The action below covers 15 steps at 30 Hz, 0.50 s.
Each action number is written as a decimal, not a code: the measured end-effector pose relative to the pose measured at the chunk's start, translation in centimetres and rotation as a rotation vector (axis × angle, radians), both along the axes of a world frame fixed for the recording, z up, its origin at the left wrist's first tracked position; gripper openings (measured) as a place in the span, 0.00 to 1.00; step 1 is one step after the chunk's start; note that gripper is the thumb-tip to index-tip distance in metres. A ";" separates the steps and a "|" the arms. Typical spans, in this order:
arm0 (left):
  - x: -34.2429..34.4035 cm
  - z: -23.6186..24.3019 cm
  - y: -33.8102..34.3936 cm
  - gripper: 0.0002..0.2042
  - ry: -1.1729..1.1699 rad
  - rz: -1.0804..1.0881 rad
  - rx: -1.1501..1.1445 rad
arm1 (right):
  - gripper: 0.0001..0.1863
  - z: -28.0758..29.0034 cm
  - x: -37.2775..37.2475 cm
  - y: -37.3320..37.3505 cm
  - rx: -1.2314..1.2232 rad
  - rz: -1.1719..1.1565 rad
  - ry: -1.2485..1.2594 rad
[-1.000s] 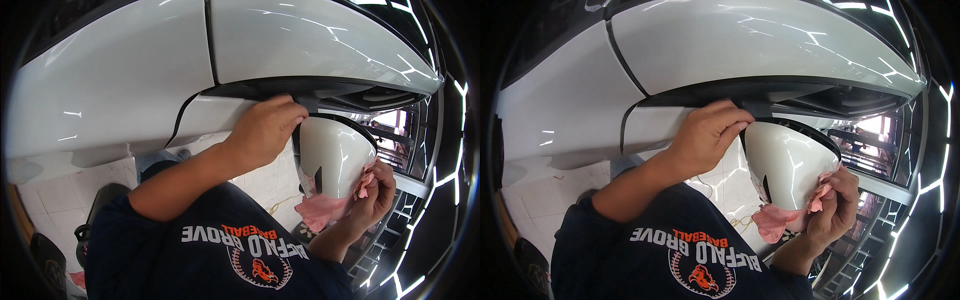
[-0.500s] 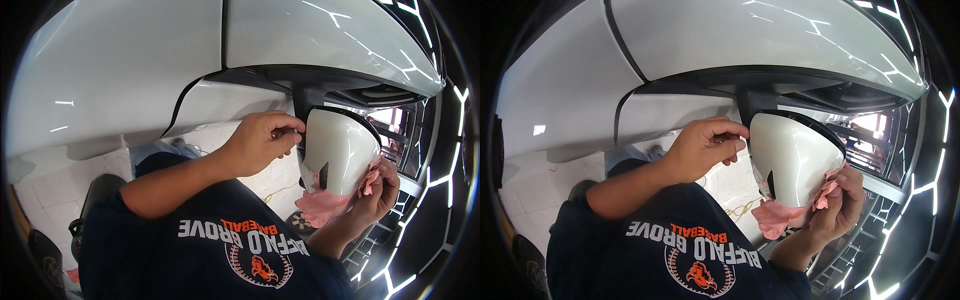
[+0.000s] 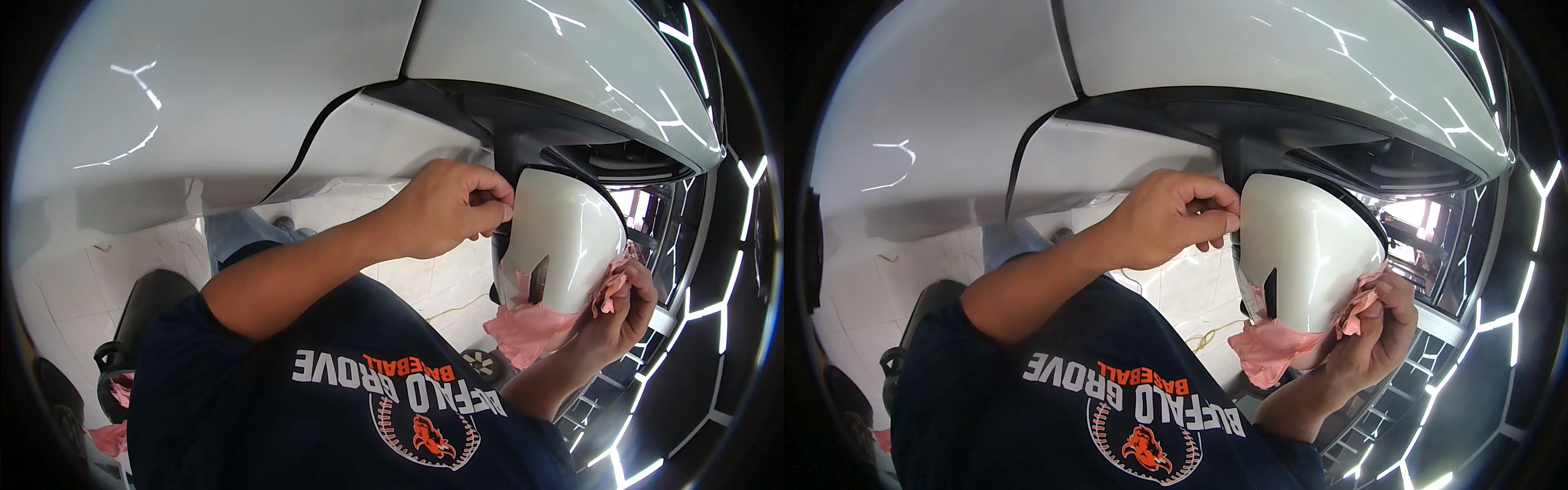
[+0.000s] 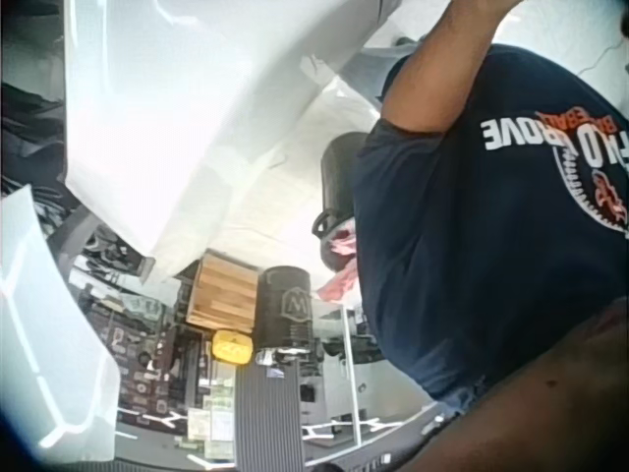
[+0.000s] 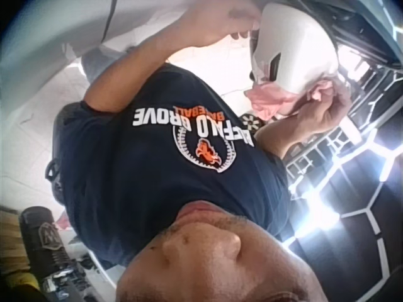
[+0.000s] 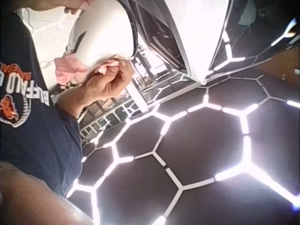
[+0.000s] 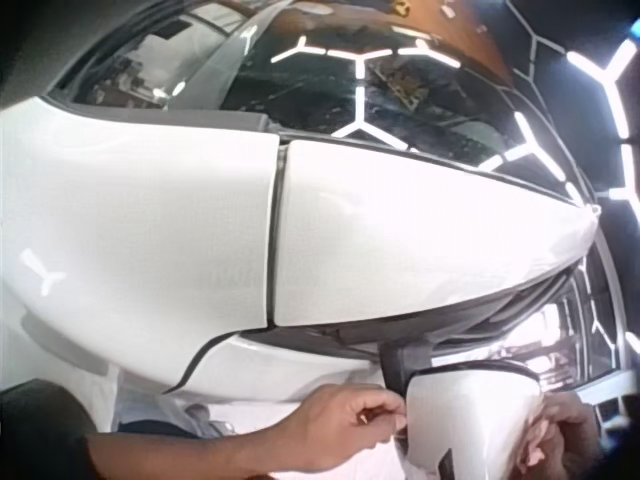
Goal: The person applies a pink vinyl wrap to a white car's side mirror. They smooth the material by hand, use a yellow heat gun to soften the vinyl for better adhesion, and trim the edges with a knife. Finally, they wipe the surface with a pink cloth to finish the application.
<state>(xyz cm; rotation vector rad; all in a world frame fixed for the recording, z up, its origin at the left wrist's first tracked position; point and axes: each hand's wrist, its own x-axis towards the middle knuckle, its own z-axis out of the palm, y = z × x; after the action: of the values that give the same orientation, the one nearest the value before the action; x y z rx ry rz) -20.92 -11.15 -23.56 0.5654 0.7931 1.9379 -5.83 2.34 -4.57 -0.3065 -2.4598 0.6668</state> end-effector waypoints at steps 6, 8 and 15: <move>1.5 -0.6 1.4 0.07 0.074 0.231 0.058 | 0.07 -0.1 0.1 0.1 0.002 0.004 -0.006; 2.2 -0.3 1.4 0.06 0.067 0.288 0.028 | 0.07 -0.2 0.3 0.4 -0.015 0.003 -0.002; 2.6 0.4 2.2 0.02 0.262 0.703 -0.057 | 0.08 -0.1 0.6 0.9 -0.005 0.038 -0.013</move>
<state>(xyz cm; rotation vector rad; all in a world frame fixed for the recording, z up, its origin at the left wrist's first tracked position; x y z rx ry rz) -18.30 -8.93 -23.13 0.5569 1.3427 2.4905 -5.19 3.25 -4.70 -0.2678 -2.4822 0.6894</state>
